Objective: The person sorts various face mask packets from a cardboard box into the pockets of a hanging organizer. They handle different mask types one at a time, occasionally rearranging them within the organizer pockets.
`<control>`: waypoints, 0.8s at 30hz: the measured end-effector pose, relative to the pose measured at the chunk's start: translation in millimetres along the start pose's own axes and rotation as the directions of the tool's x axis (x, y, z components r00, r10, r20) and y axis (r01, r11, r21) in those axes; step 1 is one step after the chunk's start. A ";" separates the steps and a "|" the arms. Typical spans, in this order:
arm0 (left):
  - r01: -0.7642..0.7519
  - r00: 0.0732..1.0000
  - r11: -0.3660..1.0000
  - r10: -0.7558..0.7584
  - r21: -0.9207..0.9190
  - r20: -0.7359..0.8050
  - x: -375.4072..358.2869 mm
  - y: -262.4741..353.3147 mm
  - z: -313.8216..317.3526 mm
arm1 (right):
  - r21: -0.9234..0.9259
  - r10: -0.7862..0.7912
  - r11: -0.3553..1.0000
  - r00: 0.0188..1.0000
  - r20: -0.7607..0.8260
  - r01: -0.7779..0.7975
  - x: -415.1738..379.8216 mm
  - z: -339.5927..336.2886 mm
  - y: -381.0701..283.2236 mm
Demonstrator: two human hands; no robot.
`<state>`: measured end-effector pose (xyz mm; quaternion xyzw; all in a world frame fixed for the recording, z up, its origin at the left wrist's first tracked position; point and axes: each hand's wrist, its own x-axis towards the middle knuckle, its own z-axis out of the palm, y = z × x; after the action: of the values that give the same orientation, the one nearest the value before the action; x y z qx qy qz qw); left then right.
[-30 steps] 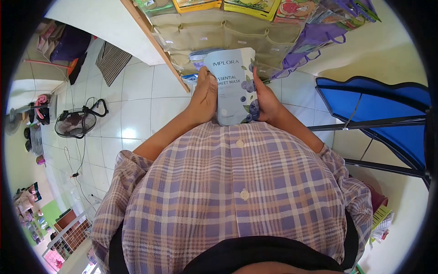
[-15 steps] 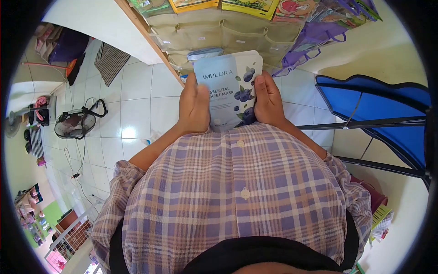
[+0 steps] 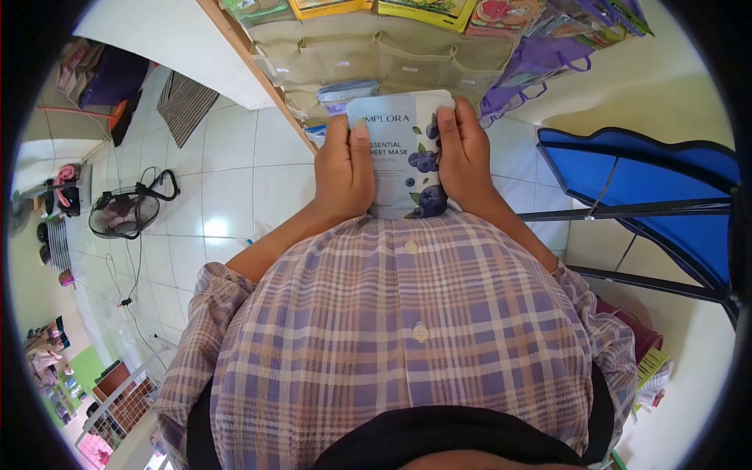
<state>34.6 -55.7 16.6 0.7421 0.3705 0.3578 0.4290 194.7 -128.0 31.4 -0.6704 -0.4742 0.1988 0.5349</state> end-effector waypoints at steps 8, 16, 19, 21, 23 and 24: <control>-0.167 0.976 0.867 0.214 -0.469 0.049 20.3 -0.2 1.9 | 0.555 0.047 0.826 0.993 0.108 -0.100 6.3 2.1 9.5; -0.060 0.991 0.963 0.090 -0.264 0.104 27.5 -6.5 4.1 | 0.538 0.062 0.840 0.998 0.020 -0.063 5.3 4.5 18.4; -0.053 0.996 0.986 0.065 -0.161 0.068 29.6 3.9 7.7 | 0.455 0.100 0.886 0.995 -0.011 -0.084 4.8 3.3 20.3; -0.023 0.999 0.988 0.029 -0.155 0.041 26.8 7.2 10.2 | 0.382 0.123 0.919 0.992 -0.033 -0.101 3.9 3.5 20.2; 0.060 0.998 0.993 -0.058 -0.106 0.021 21.0 3.7 13.8 | 0.313 0.102 0.948 0.987 -0.126 -0.058 2.3 4.9 21.2; 0.057 0.998 0.993 -0.055 -0.107 0.022 18.5 -0.2 16.3 | 0.312 0.100 0.948 0.987 -0.129 -0.056 0.5 4.8 20.2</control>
<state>57.1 -45.8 14.2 0.7105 0.3675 0.3580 0.4816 199.9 -124.6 11.5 -0.6098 -0.3711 0.2427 0.6569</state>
